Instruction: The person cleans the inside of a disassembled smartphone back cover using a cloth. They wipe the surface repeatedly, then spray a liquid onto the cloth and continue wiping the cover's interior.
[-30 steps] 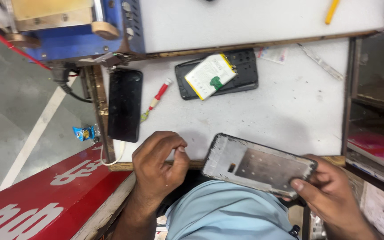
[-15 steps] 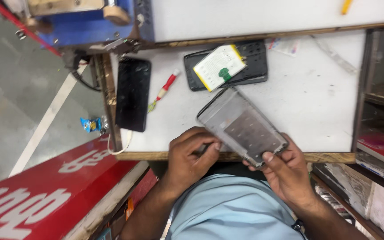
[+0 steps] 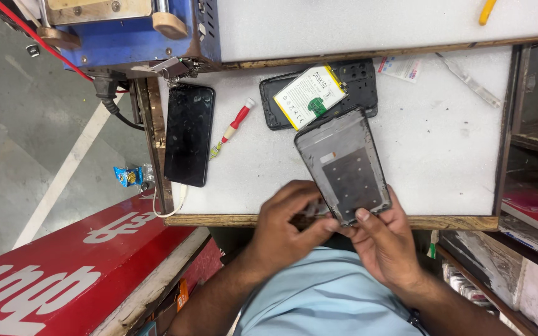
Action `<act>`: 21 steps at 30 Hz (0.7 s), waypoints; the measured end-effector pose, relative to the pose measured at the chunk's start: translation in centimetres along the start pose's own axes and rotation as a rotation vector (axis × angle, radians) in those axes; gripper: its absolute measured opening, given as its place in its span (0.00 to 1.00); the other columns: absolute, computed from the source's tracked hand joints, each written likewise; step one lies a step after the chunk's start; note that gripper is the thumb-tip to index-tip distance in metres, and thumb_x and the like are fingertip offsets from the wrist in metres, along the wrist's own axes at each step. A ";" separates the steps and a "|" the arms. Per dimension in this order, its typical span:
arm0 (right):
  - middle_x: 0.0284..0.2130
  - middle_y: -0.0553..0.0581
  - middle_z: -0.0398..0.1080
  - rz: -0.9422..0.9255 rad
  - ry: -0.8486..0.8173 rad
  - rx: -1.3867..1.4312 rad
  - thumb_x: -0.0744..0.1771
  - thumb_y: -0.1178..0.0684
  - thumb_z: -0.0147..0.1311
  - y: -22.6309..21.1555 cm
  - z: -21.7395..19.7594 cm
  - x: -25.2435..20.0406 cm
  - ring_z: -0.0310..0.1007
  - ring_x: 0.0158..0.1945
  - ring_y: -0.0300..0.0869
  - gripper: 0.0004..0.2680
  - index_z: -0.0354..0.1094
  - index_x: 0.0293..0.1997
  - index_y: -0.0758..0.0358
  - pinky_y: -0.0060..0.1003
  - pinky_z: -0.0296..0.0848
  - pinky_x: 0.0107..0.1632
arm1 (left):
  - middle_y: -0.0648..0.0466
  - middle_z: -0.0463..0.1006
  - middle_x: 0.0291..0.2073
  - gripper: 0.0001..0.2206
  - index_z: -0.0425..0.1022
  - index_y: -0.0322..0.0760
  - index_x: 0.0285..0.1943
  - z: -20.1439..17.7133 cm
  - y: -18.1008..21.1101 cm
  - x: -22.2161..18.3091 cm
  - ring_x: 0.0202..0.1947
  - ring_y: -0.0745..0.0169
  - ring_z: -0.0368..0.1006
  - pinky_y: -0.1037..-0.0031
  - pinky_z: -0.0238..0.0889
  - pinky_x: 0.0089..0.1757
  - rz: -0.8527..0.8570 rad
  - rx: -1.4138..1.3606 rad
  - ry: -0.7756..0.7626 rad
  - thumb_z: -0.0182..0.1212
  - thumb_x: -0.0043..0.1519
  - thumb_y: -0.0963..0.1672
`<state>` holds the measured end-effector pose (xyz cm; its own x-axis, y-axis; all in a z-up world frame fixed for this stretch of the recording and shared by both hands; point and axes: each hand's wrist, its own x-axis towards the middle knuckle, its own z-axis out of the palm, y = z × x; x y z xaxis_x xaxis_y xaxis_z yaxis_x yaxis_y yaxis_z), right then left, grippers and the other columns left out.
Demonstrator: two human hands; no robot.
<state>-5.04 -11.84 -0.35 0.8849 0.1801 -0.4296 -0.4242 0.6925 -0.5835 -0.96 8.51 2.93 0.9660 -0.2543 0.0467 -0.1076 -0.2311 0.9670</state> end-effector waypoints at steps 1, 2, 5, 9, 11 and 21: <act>0.47 0.66 0.73 0.022 0.019 0.000 0.70 0.60 0.50 0.2 0.1 0.1 0.77 0.51 0.48 0.15 0.52 0.64 0.71 0.47 0.79 0.55 | 0.44 0.78 0.49 0.16 0.76 0.28 0.53 0.5 0.5 0.2 0.46 0.53 0.80 0.71 0.74 0.46 0.030 0.023 0.004 0.71 0.59 0.42; 0.47 0.65 0.73 0.044 0.035 -0.001 0.70 0.60 0.51 0.3 0.3 0.3 0.77 0.52 0.46 0.15 0.53 0.63 0.71 0.45 0.79 0.55 | 0.45 0.78 0.47 0.14 0.77 0.29 0.51 0.8 0.9 0.3 0.43 0.57 0.80 0.73 0.74 0.43 -0.020 0.047 0.024 0.72 0.60 0.42; 0.47 0.64 0.73 0.037 0.071 -0.157 0.70 0.60 0.52 0.2 0.9 0.7 0.74 0.52 0.44 0.14 0.57 0.61 0.73 0.43 0.76 0.57 | 0.48 0.80 0.42 0.10 0.79 0.31 0.47 1.2 1.9 0.4 0.37 0.63 0.80 0.76 0.75 0.37 -0.104 0.088 0.100 0.73 0.60 0.41; 0.46 0.66 0.75 0.095 -0.012 -0.623 0.69 0.60 0.54 -2.4 1.2 1.7 0.77 0.51 0.41 0.12 0.65 0.58 0.76 0.38 0.79 0.55 | 0.49 0.81 0.39 0.08 0.80 0.29 0.45 0.6 2.5 0.1 0.32 0.66 0.79 0.76 0.73 0.33 -0.080 0.071 0.172 0.71 0.59 0.39; 0.45 0.62 0.78 -0.004 0.070 -0.849 0.69 0.57 0.51 -4.2 1.6 2.3 0.80 0.45 0.39 0.17 0.60 0.65 0.71 0.32 0.81 0.46 | 0.49 0.80 0.37 0.08 0.79 0.28 0.43 0.2 2.5 0.0 0.29 0.67 0.78 0.77 0.71 0.31 -0.078 0.096 0.174 0.71 0.59 0.39; 0.31 0.58 0.79 -0.412 0.135 -1.221 0.72 0.62 0.50 -9.2 5.0 5.2 0.82 0.36 0.37 0.10 0.68 0.60 0.71 0.29 0.82 0.39 | 0.49 0.79 0.37 0.08 0.77 0.28 0.42 0.8 3.0 -0.3 0.32 0.66 0.81 0.79 0.76 0.30 0.017 0.231 0.109 0.71 0.58 0.38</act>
<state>4.43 -13.80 6.26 0.9956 -0.0134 -0.0927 -0.0899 -0.4143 -0.9057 -1.71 7.15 5.58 0.9818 -0.1602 0.1015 -0.1630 -0.4395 0.8833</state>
